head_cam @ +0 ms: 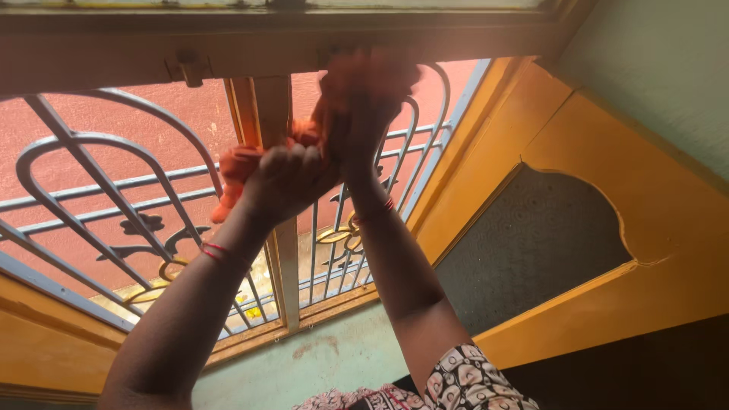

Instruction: The person wipes the wooden frames and glass panes of a window using an orange cloth by hand.

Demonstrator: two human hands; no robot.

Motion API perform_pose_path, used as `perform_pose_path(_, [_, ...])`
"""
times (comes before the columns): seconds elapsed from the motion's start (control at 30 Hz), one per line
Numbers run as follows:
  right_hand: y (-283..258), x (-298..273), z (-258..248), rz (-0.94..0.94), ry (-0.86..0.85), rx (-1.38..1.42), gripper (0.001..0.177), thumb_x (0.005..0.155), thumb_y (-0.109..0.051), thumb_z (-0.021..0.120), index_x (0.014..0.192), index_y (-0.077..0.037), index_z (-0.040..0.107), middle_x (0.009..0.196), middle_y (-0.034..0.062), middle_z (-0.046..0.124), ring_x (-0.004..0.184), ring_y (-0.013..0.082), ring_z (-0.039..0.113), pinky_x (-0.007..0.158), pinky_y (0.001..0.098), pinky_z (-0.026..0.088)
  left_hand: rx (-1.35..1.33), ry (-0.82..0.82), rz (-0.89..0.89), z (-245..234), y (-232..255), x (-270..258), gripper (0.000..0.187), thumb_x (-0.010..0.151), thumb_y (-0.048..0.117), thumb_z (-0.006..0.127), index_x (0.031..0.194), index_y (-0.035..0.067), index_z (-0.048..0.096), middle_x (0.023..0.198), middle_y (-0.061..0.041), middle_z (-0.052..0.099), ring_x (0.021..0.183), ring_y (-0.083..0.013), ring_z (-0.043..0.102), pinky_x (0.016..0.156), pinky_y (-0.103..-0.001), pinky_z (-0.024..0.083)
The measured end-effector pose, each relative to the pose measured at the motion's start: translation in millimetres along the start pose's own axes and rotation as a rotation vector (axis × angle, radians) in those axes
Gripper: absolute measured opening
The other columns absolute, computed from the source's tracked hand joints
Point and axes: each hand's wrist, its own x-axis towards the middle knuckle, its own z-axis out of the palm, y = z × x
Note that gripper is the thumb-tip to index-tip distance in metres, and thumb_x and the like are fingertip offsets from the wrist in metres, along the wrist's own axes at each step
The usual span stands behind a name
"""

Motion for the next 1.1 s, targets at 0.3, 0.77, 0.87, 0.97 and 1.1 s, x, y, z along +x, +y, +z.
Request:
perform_pose_path(0.3, [57.9, -78.0, 42.9, 0.052, -0.459, 0.126, 0.033, 0.102, -0.019, 0.058, 0.134, -0.012, 0.067, 0.121, 0.0097, 0.070, 0.111, 0.0287, 0.063, 0.097, 0.0455, 0.047, -0.322, -0.127, 0.005, -0.6, 19.3, -16.4, 0.030, 0.095, 0.042, 0.066, 0.109, 0.016, 0.062, 0.093, -0.001, 0.057, 0.087, -0.0178, 0.060, 0.082, -0.036, 0.047])
perform_pose_path(0.77, [77.3, 2.7, -47.3, 0.259, 0.221, 0.127, 0.023, 0.104, -0.019, 0.064, 0.118, 0.000, 0.062, 0.108, 0.0147, 0.068, 0.098, 0.0282, 0.070, 0.087, 0.0370, 0.060, -0.090, -0.286, 0.068, 15.5, 2.9, 27.0, 0.037, 0.092, 0.034, 0.058, 0.126, 0.018, 0.062, 0.092, 0.003, 0.061, 0.080, -0.0156, 0.059, 0.068, -0.036, 0.042])
perform_pose_path(0.87, [81.3, -8.6, -9.7, 0.233, 0.143, -0.070, 0.028, 0.102, -0.019, 0.061, 0.121, 0.001, 0.059, 0.105, 0.0135, 0.063, 0.097, 0.0298, 0.065, 0.086, 0.0398, 0.054, -0.027, -0.278, 0.103, 25.3, 13.7, 27.9, 0.035, 0.094, 0.032, 0.058, 0.124, 0.016, 0.061, 0.091, 0.002, 0.061, 0.081, -0.0161, 0.060, 0.070, -0.035, 0.042])
perform_pose_path(0.97, [56.0, -58.2, -6.3, 0.191, -0.098, 0.015, 0.031, 0.095, -0.015, 0.064, 0.123, -0.001, 0.064, 0.104, 0.0125, 0.062, 0.099, 0.0305, 0.062, 0.090, 0.0436, 0.050, 0.023, -0.355, 0.198, 40.4, 24.3, 25.3, 0.023, 0.098, 0.033, 0.057, 0.111, 0.014, 0.059, 0.093, -0.002, 0.062, 0.089, -0.0195, 0.063, 0.080, -0.036, 0.044])
perform_pose_path(1.1, [80.9, -76.0, -20.7, 0.325, -0.227, 0.591, 0.017, 0.102, -0.011, 0.059, 0.116, -0.007, 0.068, 0.112, 0.0104, 0.065, 0.107, 0.0263, 0.067, 0.094, 0.0396, 0.055, -0.131, -0.333, 0.149, 44.9, 32.1, 19.4, 0.024, 0.099, 0.030, 0.058, 0.117, 0.013, 0.057, 0.102, -0.005, 0.063, 0.097, -0.0225, 0.063, 0.085, -0.039, 0.046])
